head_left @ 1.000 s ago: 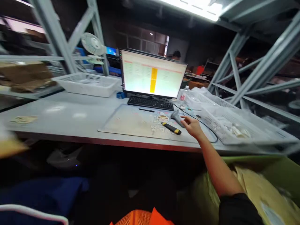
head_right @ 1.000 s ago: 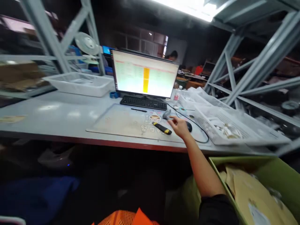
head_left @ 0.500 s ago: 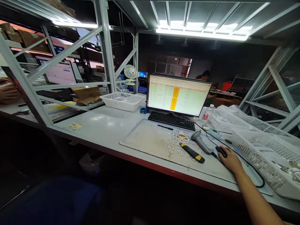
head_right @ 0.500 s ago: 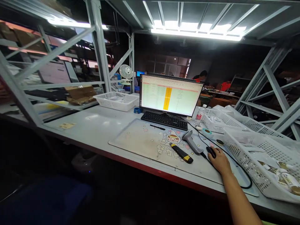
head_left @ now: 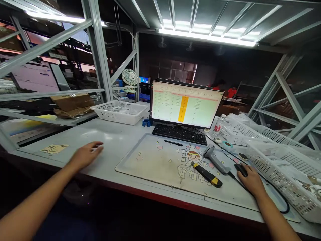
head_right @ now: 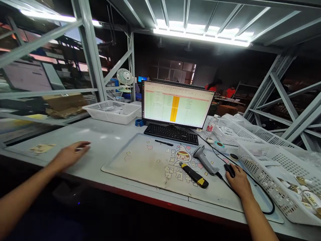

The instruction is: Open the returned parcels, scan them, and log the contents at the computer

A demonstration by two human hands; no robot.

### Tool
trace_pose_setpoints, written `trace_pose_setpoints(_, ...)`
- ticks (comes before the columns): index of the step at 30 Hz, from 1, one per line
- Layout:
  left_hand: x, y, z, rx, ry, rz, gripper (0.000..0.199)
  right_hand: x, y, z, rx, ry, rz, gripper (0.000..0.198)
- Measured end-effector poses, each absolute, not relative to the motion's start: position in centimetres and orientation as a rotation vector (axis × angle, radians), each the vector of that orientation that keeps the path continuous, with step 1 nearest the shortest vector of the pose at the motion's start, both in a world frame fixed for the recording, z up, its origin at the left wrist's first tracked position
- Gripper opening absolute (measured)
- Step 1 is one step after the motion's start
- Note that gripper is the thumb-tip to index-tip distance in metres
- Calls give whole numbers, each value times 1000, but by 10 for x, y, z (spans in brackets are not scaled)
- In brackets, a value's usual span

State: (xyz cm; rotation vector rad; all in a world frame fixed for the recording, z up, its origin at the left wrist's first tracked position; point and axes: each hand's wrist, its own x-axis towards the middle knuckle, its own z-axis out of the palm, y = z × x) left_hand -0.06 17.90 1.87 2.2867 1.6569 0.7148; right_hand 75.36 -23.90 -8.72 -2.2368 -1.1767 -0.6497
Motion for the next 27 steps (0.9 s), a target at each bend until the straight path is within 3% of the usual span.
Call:
trace_pose_setpoints(5,43,232,-38,2504,1562,544,78,752,-243,-89,-2224,-1242,-602,65)
trace_pose_setpoints(8,42,239,-53,2533,1591,480,86,748,-246,-88,-2233,-1267,-573,63)
trace_pose_setpoints(17,38,227,-41,2472,1617,432,74,737,-252,-77,-2252,-1235,-498,59)
trace_pose_setpoints(23,37,228,-46,2496,1607,455,76,742,-252,-75,-2255,-1209,-522,68)
trace_pose_setpoints(27,39,229,-45,2497,1607,457,77,741,-252,-75,-2261,-1163,-576,64)
